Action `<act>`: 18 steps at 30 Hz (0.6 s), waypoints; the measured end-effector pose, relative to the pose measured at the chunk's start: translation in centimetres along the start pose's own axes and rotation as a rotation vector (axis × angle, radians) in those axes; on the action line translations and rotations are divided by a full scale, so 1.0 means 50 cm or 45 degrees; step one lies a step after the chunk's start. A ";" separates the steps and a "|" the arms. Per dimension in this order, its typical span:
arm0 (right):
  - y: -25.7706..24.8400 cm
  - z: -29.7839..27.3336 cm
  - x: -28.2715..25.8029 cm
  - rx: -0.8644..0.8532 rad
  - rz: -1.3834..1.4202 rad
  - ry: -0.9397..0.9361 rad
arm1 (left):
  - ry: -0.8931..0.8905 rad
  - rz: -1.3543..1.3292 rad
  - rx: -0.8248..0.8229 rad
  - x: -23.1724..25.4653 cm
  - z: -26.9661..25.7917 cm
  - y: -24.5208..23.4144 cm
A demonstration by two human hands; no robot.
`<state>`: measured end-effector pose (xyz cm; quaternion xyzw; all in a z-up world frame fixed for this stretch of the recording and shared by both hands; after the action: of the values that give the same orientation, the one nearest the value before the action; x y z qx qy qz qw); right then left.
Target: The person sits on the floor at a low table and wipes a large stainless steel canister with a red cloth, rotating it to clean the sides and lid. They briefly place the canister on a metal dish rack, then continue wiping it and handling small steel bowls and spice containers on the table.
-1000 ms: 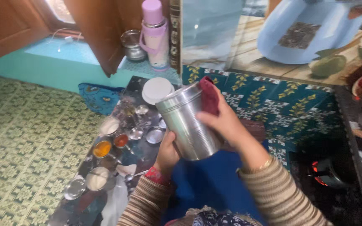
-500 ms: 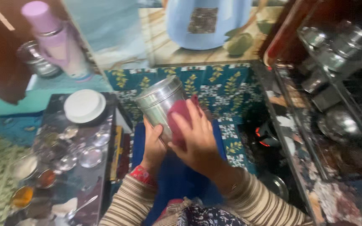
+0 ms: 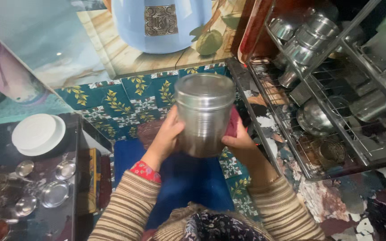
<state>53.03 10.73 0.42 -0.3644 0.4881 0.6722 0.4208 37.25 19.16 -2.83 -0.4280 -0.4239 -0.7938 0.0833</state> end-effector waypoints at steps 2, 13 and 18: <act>-0.041 -0.002 0.002 0.145 -0.332 -0.030 | -0.019 0.210 0.047 -0.045 0.022 0.004; -0.152 0.047 0.092 0.428 -0.900 0.001 | -0.120 0.186 0.053 -0.109 0.107 -0.082; -0.183 0.090 0.074 0.575 -1.001 -0.028 | -0.213 0.135 -0.074 -0.163 0.222 -0.108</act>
<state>59.68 17.39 -4.97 -0.4141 0.4426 0.3418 0.7182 46.40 28.93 -9.17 -0.5168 -0.3830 -0.7618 0.0770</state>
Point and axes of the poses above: each hand's wrist, its own z-axis towards the middle knuckle, its own y-axis out of the palm, x = y × z, the point moved 9 cm from there along z, towards the middle knuckle, and after that the axes turned 6 degrees about -z, right-handed, at the moved point
